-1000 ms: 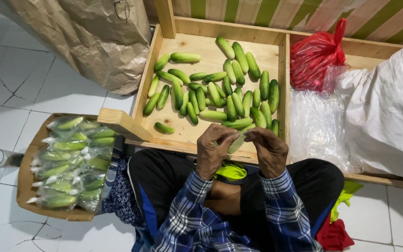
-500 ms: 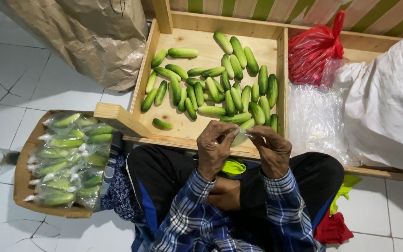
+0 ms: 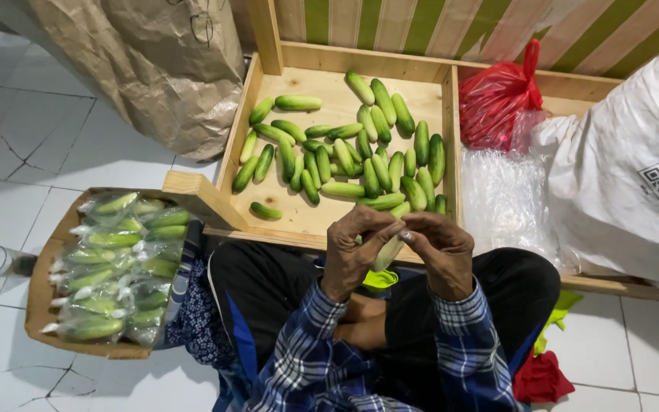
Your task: Bagging small green vegetables into plastic bags from a wooden crate
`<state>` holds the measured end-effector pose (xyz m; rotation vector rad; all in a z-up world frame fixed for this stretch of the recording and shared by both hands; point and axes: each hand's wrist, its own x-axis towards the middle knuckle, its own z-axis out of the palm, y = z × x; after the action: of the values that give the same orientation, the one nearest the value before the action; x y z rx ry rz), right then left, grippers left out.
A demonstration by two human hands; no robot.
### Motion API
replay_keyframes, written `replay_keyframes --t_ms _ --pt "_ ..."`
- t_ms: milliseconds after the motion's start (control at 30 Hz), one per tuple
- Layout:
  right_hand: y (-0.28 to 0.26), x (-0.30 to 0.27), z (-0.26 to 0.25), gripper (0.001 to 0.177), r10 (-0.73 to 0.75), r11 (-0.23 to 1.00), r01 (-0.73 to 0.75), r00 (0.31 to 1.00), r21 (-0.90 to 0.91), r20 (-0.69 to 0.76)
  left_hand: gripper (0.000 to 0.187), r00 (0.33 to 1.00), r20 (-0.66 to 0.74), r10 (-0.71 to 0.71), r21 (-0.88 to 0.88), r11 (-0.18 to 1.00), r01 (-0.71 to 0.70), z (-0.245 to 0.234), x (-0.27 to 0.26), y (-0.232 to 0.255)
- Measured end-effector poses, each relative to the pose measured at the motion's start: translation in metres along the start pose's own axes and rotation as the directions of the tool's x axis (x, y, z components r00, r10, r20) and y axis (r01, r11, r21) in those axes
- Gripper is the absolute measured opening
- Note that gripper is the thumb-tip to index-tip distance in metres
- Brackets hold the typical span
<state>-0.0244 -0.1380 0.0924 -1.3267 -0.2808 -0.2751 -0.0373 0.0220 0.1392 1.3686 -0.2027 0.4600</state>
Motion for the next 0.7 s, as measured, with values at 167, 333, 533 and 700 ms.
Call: replay_keyframes --t_ms 167,333,533,700 --pt "-0.016 0.0 0.004 0.025 0.0 1.0 0.0 1.0 0.019 0.031 0.012 0.997 0.08 -0.02 0.019 1.0 0.018 -0.001 -0.002 0.004" --pt "-0.025 -0.002 0.004 0.023 0.028 0.999 -0.03 0.997 0.025 0.07 0.012 0.944 0.298 -0.14 -0.004 0.989 0.148 -0.009 -0.002 0.013" --pt "-0.013 -0.004 -0.007 0.016 -0.02 0.997 0.015 0.997 0.077 0.07 0.044 0.957 0.225 -0.181 -0.045 0.98 0.196 -0.021 -0.011 -0.003" --pt "-0.024 -0.009 0.005 0.017 -0.146 0.968 0.137 0.989 -0.208 -0.03 0.009 0.997 0.039 0.07 0.214 0.974 -0.077 -0.009 -0.001 0.043"
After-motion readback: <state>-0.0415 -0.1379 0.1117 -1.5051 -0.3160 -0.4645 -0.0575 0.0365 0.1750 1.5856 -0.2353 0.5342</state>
